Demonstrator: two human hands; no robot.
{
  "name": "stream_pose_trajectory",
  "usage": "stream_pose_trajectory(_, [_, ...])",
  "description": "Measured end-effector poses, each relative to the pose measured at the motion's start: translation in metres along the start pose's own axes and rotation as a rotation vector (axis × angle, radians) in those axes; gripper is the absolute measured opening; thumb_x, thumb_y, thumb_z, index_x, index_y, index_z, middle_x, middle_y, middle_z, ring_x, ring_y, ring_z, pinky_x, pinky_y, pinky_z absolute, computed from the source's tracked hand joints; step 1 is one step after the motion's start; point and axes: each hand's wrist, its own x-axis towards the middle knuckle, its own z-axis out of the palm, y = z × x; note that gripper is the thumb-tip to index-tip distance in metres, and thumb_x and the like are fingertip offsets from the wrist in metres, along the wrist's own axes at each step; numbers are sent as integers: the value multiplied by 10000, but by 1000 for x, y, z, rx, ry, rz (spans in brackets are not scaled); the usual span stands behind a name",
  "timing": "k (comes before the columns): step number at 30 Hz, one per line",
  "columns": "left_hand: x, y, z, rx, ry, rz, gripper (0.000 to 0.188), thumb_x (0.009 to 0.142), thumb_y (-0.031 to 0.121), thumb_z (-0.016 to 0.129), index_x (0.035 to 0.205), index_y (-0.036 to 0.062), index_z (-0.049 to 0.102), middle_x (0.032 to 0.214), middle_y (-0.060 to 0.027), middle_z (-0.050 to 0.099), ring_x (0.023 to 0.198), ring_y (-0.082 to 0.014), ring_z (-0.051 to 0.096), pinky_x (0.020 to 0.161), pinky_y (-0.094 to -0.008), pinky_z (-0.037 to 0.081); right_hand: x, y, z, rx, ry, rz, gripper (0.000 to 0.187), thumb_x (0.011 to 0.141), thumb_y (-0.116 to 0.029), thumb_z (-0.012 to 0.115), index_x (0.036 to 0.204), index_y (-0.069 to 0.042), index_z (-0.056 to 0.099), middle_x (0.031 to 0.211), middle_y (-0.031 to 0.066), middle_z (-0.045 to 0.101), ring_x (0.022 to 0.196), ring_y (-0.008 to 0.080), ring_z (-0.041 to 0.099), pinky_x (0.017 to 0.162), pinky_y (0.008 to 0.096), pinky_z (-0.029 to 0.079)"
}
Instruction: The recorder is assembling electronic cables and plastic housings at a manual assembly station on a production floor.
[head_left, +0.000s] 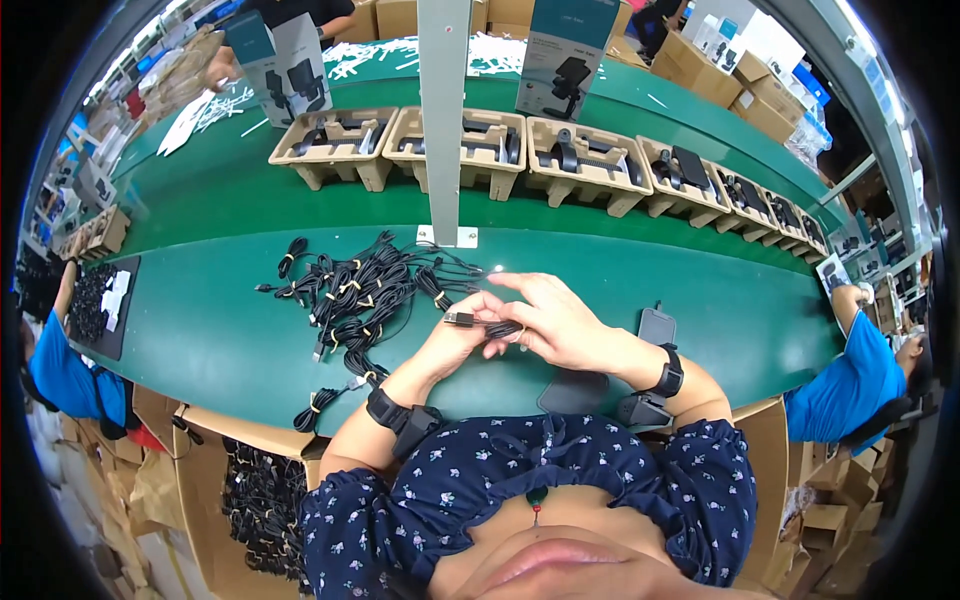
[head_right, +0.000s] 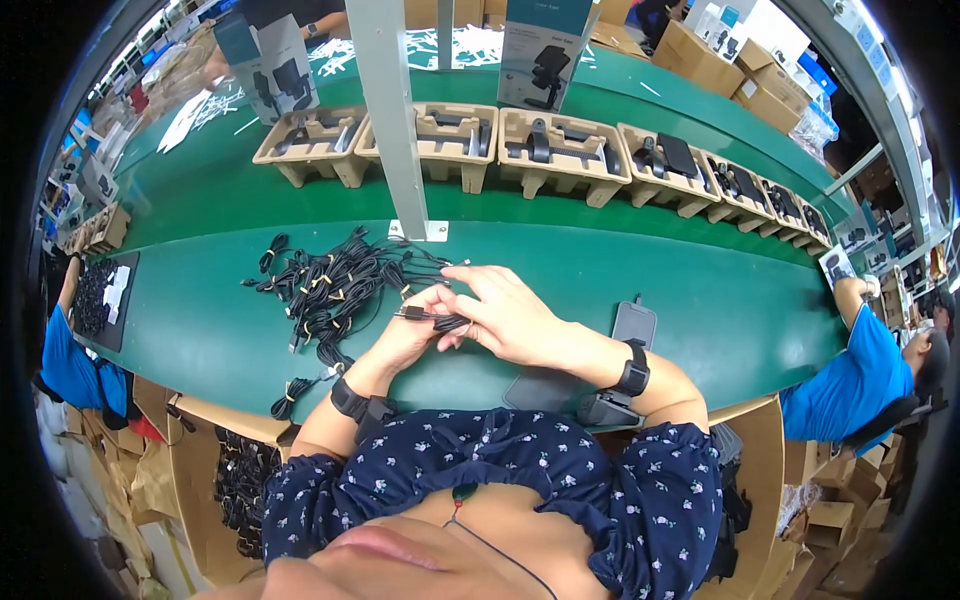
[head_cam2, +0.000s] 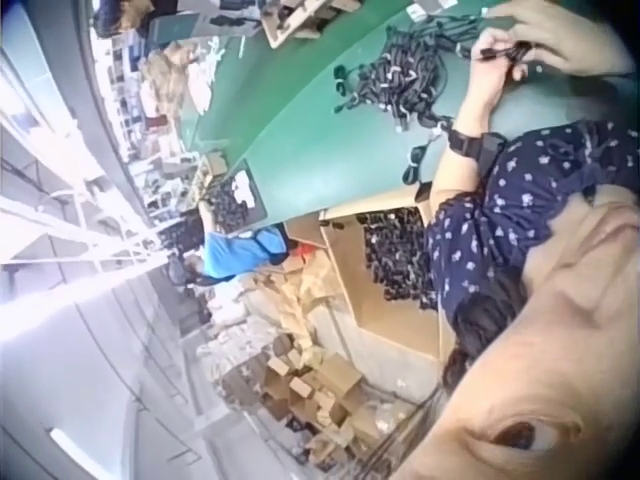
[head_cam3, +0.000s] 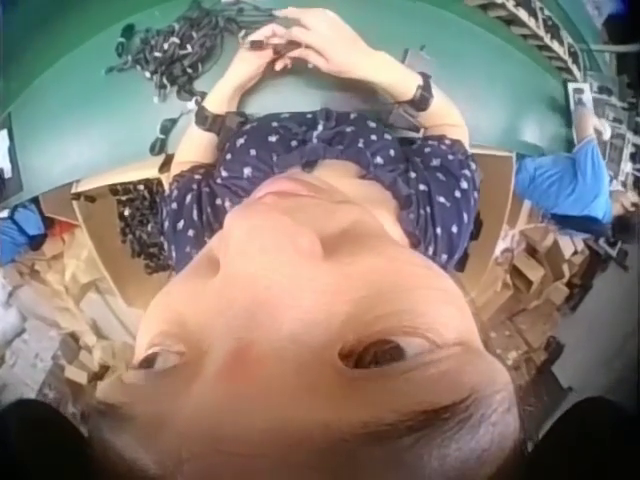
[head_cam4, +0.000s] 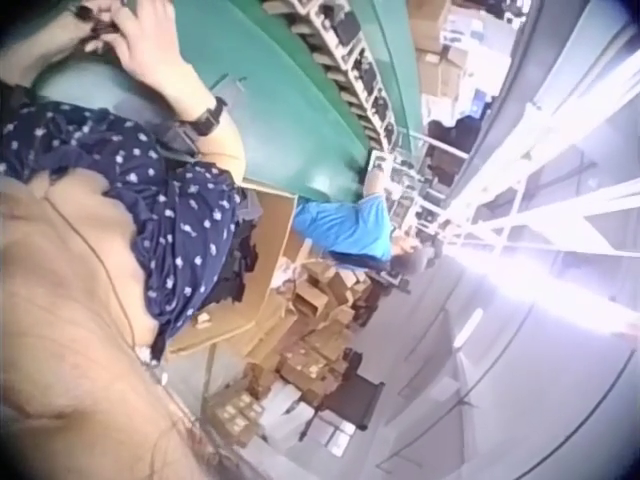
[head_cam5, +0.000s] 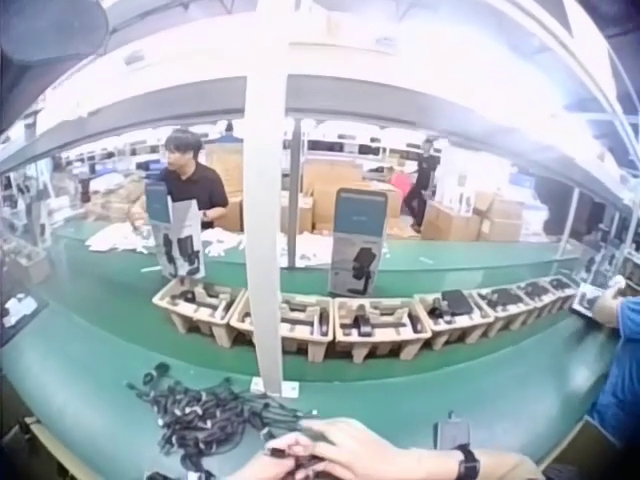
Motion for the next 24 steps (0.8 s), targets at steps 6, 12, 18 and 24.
stream_pose_trajectory(6, [0, 5, -5, -35, -2, 121, 202, 908, 95, 527, 1085, 38, 447, 915, -96, 619, 779, -161, 613, 743, -265, 481, -13, -1, 8, 537, -216, 682, 284, 897, -206, 530, 1147, -86, 468, 1004, 137, 612, 861, 289, 622, 718, 378, 498])
stream_pose_trajectory(12, [6, -4, -16, 505, 252, 349, 259, 882, 33, 539, 1125, 4, 455, 981, -95, 612, 872, -154, 592, 806, -277, 467, -27, 25, 9, 303, -3, 566, 296, 915, -188, 524, 1193, -89, 508, 1079, 130, 611, 981, 267, 609, 810, 333, 491])
stream_pose_trajectory(18, [6, 2, -28, 812, 406, 419, 198, 874, 4, 537, 1071, 9, 518, 980, -80, 614, 895, -140, 586, 798, -264, 463, -41, 98, -46, -227, 402, 678, 279, 893, -270, 549, 1085, -73, 592, 982, 156, 627, 870, 286, 621, 738, 353, 493])
stream_pose_trajectory(24, [8, -15, -29, 1167, 272, 396, 138, 837, -31, 546, 966, 9, 573, 955, -93, 578, 861, -183, 574, 757, -273, 462, -65, 212, -114, -590, 694, 915, 327, 889, -362, 518, 1042, -89, 612, 808, 136, 659, 797, 336, 619, 681, 410, 478])
